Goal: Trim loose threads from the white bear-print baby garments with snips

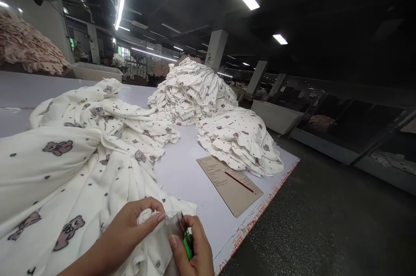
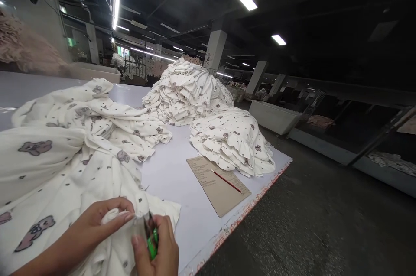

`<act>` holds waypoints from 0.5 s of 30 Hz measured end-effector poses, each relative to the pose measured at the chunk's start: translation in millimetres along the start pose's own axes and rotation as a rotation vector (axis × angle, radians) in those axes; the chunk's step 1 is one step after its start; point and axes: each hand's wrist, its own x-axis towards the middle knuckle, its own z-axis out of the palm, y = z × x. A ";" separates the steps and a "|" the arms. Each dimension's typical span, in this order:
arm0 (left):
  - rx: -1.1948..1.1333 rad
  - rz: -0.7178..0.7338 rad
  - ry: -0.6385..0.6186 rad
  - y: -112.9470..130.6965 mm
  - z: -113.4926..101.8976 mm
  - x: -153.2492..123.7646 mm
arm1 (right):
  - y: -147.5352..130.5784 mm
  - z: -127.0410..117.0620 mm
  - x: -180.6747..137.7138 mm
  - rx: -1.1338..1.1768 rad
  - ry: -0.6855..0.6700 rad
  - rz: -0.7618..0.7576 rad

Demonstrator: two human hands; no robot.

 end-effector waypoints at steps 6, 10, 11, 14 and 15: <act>0.039 0.041 -0.022 0.2 2.2 -1.3 | -15.6 6.2 21.4 0.044 -0.044 -0.023; 0.078 0.036 0.026 -4.3 7.6 -4.1 | -15.5 3.0 28.3 0.071 -0.022 0.047; 0.081 0.035 0.042 -4.9 8.7 -4.6 | -13.9 1.5 27.4 0.075 -0.017 0.062; 0.074 0.040 0.063 -4.2 10.0 -5.7 | -7.9 -3.4 18.7 0.079 0.009 0.088; 0.070 0.040 0.068 -3.2 10.0 -5.8 | -6.1 -5.0 14.5 0.069 0.018 0.086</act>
